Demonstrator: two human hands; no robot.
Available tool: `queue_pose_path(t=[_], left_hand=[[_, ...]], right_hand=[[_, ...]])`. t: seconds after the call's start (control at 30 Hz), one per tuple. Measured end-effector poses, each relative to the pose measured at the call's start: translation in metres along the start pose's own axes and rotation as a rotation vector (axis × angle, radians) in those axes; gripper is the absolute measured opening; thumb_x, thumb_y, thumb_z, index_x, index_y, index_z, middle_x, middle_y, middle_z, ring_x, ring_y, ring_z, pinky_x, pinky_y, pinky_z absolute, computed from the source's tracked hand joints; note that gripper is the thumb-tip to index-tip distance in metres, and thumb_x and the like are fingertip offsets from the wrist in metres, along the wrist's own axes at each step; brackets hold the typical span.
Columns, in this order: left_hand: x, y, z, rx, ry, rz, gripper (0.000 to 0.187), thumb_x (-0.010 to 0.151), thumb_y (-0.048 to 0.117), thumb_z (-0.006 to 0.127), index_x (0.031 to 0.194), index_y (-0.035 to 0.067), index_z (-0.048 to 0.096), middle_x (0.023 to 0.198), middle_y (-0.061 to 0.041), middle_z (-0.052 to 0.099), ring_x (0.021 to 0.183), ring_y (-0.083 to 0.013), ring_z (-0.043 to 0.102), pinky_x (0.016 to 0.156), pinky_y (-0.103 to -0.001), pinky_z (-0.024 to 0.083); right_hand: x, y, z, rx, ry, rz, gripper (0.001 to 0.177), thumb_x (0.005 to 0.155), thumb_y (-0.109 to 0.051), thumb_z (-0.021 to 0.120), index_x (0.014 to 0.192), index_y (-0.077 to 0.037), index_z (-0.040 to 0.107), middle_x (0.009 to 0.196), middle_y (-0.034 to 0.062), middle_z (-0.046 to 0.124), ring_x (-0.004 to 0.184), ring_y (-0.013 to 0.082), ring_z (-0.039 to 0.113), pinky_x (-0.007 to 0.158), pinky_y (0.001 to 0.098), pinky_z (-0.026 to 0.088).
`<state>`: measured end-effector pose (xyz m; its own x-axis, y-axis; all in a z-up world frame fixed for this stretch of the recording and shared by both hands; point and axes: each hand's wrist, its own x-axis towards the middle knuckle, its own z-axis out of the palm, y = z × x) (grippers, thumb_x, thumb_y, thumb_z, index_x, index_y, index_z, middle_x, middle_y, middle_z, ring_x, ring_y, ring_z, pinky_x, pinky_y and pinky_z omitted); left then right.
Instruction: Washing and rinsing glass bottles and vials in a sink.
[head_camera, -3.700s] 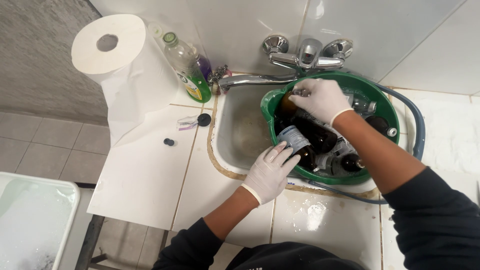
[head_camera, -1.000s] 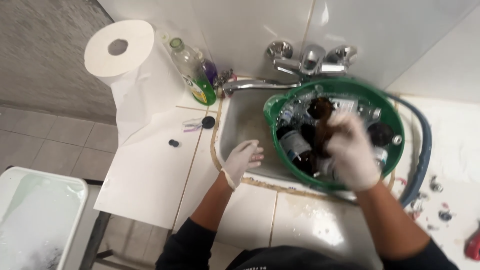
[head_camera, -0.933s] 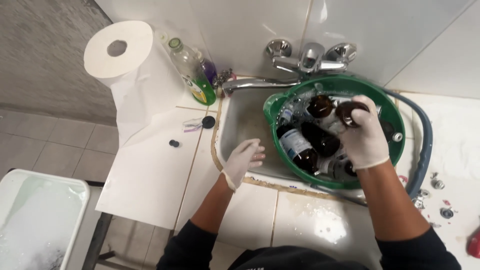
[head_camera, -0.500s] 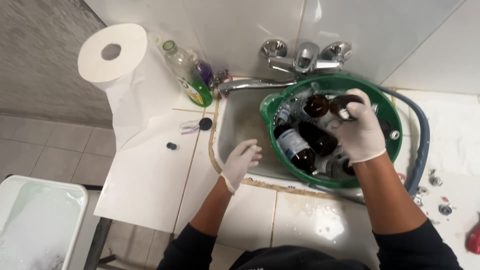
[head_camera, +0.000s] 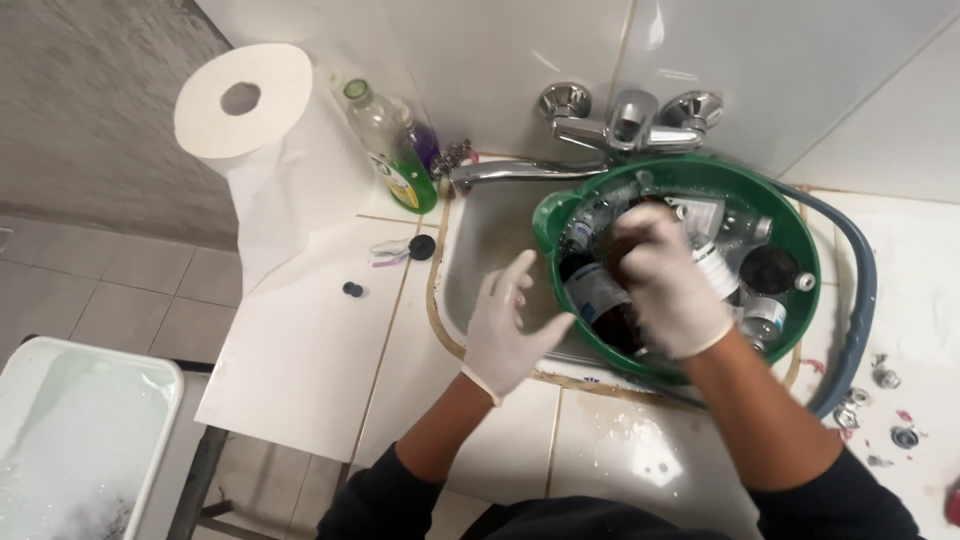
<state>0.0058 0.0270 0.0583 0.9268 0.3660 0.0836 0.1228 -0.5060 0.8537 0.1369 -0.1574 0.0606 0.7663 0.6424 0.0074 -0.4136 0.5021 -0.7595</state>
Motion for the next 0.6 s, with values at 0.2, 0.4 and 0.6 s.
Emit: queue_pose_path(t=[0.2,0.4,0.6], left_hand=[[0.005,0.002,0.003,0.172,0.368,0.418,0.066,0.081,0.029,0.086,0.14,0.018,0.057,0.128,-0.008,0.059,0.116,-0.0303,0.066,0.094,-0.039,0.058],[0.032,-0.006,-0.026,0.135,0.151,0.19,0.056,0.073,0.027,0.087,0.121,0.01,0.064,0.111,-0.011,0.07,0.099,-0.0285,0.07,0.086,-0.038,0.056],[0.054,-0.021,-0.045,-0.186,0.0,0.054,0.047,0.078,0.033,0.084,0.115,0.007,0.07,0.1,-0.005,0.077,0.09,-0.0147,0.074,0.084,-0.029,0.06]], right_hand=[[0.012,0.039,0.052,-0.031,-0.107,0.277,0.033,0.092,-0.014,0.066,0.123,-0.016,0.056,0.116,-0.0003,0.058,0.11,0.0132,0.057,0.096,0.0326,0.047],[0.035,0.062,0.035,-0.142,-0.016,0.504,0.042,0.099,-0.047,0.057,0.128,-0.017,0.053,0.117,-0.0001,0.058,0.105,0.0147,0.053,0.089,0.0367,0.045],[0.011,0.008,0.055,-0.259,0.083,0.521,0.072,0.092,-0.06,0.046,0.152,-0.022,0.041,0.146,0.0125,0.051,0.115,0.0232,0.06,0.097,0.0397,0.05]])
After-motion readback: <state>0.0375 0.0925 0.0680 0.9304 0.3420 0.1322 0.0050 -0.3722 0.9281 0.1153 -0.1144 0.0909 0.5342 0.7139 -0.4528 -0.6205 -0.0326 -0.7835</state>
